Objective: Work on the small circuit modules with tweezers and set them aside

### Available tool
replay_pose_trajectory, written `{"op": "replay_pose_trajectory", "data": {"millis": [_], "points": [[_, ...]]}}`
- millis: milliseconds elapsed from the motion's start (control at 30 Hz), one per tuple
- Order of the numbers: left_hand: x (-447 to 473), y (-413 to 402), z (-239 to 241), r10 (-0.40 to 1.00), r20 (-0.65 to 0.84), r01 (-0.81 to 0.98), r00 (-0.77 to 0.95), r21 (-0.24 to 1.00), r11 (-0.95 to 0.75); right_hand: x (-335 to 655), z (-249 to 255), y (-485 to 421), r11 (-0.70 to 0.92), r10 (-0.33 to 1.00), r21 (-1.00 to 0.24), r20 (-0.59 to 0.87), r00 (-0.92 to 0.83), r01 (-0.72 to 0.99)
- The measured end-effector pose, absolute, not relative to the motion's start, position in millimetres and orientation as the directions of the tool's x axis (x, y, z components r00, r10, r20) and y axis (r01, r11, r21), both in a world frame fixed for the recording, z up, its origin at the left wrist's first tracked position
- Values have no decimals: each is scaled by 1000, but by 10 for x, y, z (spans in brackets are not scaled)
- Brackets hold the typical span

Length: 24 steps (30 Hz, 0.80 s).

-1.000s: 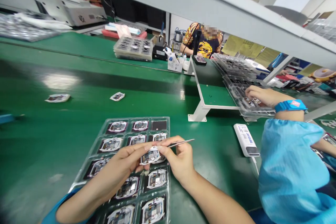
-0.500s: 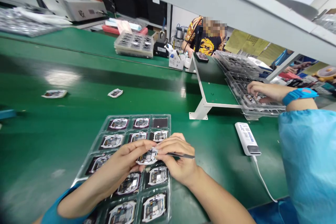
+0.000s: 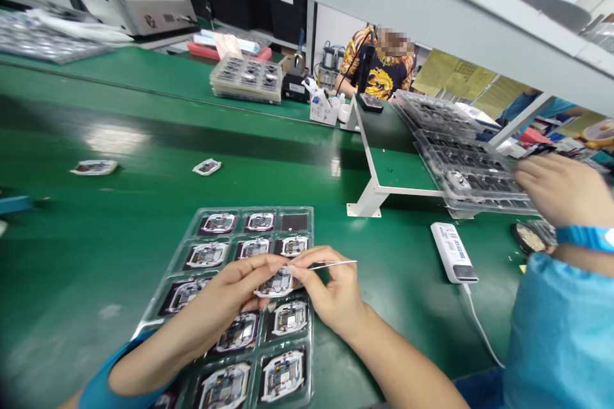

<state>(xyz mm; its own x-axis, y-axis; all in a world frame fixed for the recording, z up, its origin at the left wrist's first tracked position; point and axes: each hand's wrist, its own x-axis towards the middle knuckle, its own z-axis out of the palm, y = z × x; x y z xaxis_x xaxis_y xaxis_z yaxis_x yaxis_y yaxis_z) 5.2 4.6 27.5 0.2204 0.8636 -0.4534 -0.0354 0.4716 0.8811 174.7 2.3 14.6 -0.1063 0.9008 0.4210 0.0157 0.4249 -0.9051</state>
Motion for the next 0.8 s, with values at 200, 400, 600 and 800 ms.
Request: {"op": "replay_pose_trajectory", "data": {"millis": [200, 400, 600, 800], "points": [[46, 66, 269, 858, -452, -22, 246, 882, 471, 1788, 165, 29, 409, 904, -909, 391, -172, 84], [42, 61, 306, 863, -457, 14, 216, 885, 466, 1800, 122, 50, 293, 947, -956, 290, -135, -1], [51, 69, 276, 855, -462, -6, 237, 879, 477, 1769, 106, 48, 290, 949, -956, 293, -117, -41], [47, 81, 239, 843, -488, -29, 227, 861, 507, 1762, 141, 32, 392, 914, -914, 374, -155, 105]]}}
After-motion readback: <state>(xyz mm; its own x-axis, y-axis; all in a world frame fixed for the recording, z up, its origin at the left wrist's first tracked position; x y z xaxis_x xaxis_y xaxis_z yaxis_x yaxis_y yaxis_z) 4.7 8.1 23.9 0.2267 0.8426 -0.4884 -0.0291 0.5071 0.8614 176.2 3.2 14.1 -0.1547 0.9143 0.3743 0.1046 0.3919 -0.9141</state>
